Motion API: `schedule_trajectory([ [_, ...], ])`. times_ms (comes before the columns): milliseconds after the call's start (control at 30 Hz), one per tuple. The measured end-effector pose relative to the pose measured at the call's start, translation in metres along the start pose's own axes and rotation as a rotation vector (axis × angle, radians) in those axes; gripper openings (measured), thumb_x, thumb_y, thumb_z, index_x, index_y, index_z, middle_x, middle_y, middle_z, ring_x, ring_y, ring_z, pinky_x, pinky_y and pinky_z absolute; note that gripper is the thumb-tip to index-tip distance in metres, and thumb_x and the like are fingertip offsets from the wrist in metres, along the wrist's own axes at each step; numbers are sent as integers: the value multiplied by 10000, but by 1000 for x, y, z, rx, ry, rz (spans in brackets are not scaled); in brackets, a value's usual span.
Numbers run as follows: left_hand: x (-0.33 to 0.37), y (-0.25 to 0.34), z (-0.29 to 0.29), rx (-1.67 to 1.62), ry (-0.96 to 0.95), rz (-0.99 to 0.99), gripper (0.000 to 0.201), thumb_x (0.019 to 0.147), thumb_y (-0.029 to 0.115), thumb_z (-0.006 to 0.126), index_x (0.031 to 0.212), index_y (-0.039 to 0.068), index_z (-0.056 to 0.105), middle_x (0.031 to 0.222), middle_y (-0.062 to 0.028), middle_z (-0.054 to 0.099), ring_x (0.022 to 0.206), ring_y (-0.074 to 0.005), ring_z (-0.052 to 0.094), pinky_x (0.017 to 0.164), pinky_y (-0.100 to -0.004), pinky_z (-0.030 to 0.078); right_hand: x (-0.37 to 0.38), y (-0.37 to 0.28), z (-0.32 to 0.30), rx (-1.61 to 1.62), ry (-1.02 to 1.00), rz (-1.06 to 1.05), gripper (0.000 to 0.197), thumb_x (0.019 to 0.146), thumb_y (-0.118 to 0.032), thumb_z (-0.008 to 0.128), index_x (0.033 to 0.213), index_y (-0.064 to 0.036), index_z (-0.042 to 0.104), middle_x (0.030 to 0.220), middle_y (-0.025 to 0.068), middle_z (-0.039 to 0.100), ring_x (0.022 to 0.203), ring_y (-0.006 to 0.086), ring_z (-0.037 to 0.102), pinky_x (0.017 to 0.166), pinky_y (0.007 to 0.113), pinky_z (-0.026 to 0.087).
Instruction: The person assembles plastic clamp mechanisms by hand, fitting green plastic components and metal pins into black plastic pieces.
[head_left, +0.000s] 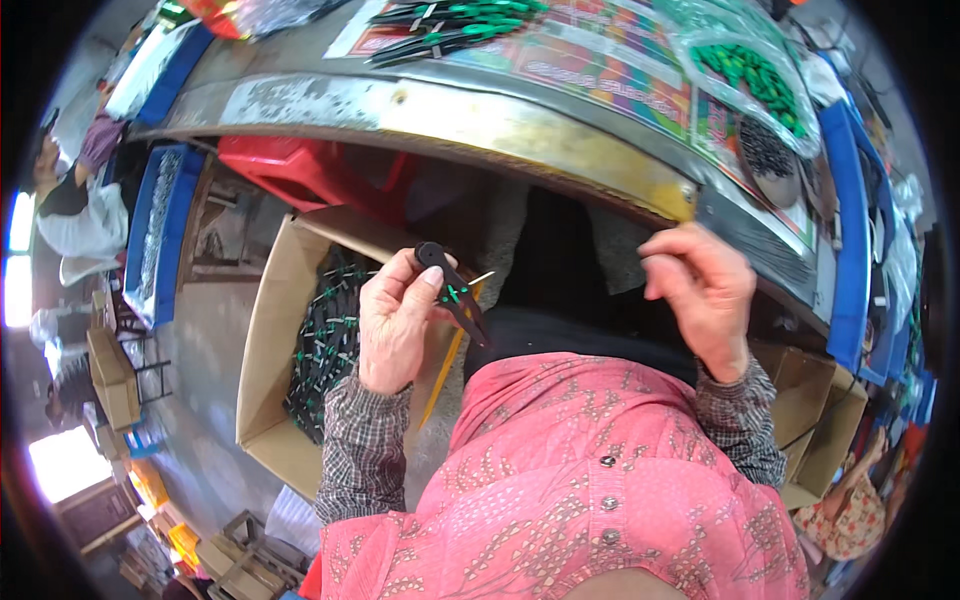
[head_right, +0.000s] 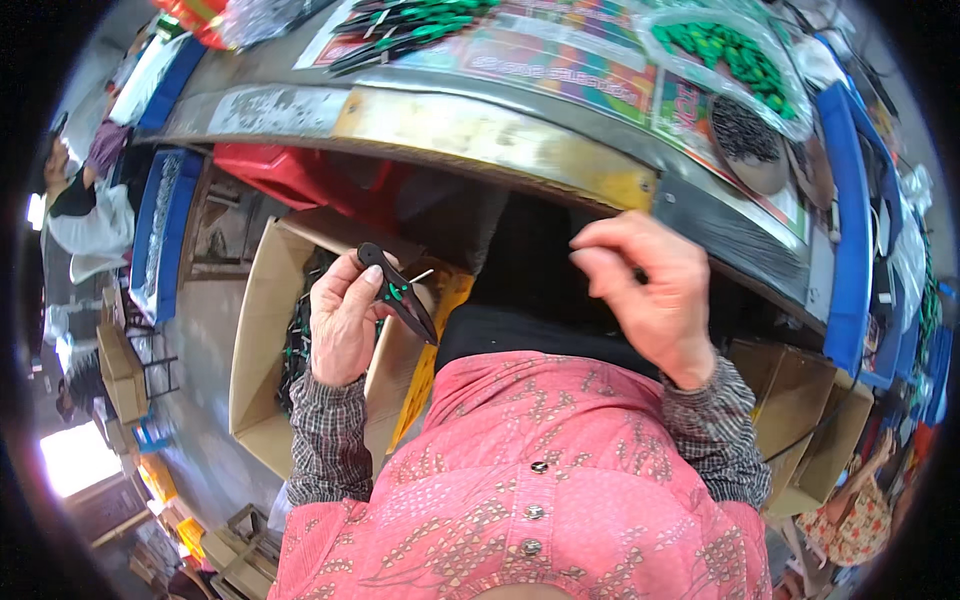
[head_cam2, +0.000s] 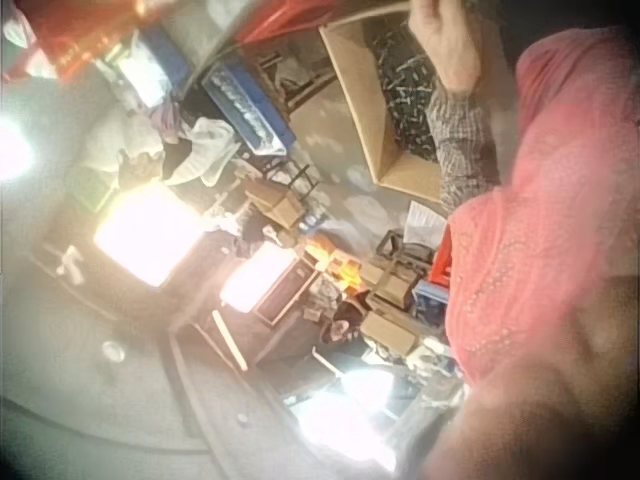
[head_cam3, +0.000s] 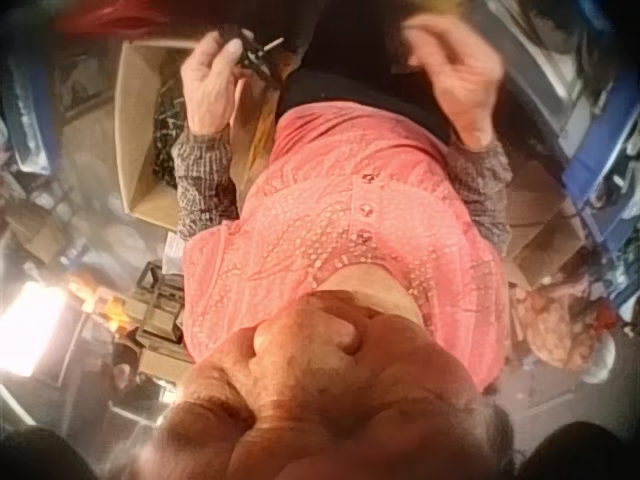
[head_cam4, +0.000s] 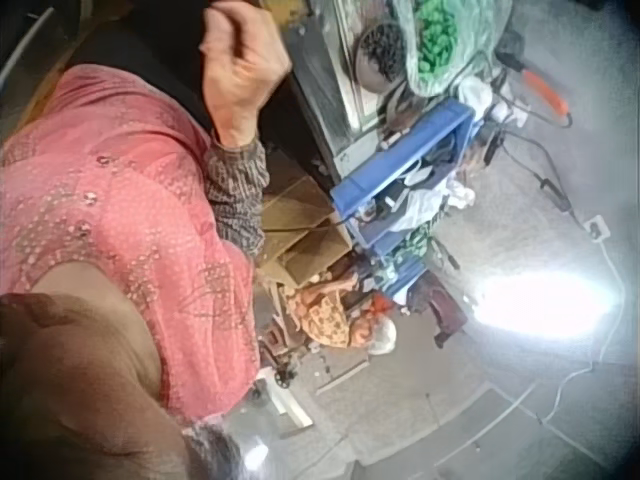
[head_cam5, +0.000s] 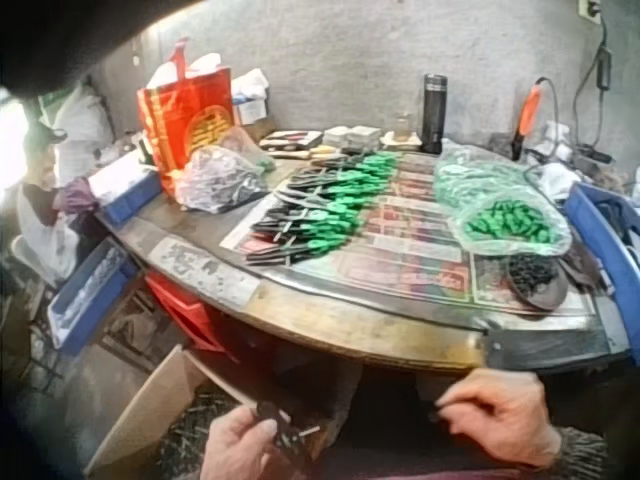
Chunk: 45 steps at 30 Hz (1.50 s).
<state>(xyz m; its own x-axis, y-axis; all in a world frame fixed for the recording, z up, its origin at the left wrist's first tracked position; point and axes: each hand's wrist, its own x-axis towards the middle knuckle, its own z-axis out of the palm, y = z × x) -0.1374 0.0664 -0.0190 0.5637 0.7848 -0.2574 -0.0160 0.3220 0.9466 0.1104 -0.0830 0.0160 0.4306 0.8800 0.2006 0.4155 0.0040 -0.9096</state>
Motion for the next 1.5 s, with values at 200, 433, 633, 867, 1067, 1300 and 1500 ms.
schedule_trajectory([
  [200,15,4,64,-130,-186,1,225,967,172,544,1116,6,578,949,-32,625,770,-83,612,646,-212,514,-4,7,21,124,-189,60,224,815,9,682,1031,27,624,834,43,600,687,74,599,605,196,487],
  [433,26,0,104,-62,-347,37,247,974,160,536,1162,1,564,956,2,613,797,-32,568,664,-186,477,-8,10,11,380,-181,260,198,868,-29,665,1037,27,580,861,45,654,767,72,625,668,223,517],
  [633,27,-6,115,-21,-382,58,287,985,151,506,1210,-24,545,972,-25,614,821,-63,578,694,-209,500,-13,11,4,511,-159,319,166,866,-52,665,1007,22,618,821,40,667,692,52,586,573,222,489],
  [867,22,4,126,-188,-424,-53,309,986,161,513,1231,-22,553,961,5,579,786,-54,560,643,-199,490,-18,14,-2,429,-96,100,178,825,-35,689,978,24,620,861,62,624,784,100,589,657,255,490],
  [1067,22,-5,127,-167,-415,-37,271,967,163,553,1167,-17,589,940,5,584,741,-39,546,593,-172,464,-21,22,-6,117,-41,-244,258,772,-44,718,1014,-30,628,862,89,596,744,219,617,624,314,498],
  [1300,22,-10,136,-151,-415,-56,197,953,144,574,1068,-12,611,888,-39,646,722,-79,610,585,-220,512,-25,27,-10,90,0,-280,271,763,-38,719,1019,-36,629,859,92,599,718,239,625,601,325,505],
  [1500,21,-5,148,-100,-441,-37,227,959,142,560,1102,-28,602,882,-45,635,701,-84,590,569,-229,496,-25,18,-35,168,-74,-153,219,794,-60,730,987,-18,635,817,64,584,680,138,583,567,269,468],
])
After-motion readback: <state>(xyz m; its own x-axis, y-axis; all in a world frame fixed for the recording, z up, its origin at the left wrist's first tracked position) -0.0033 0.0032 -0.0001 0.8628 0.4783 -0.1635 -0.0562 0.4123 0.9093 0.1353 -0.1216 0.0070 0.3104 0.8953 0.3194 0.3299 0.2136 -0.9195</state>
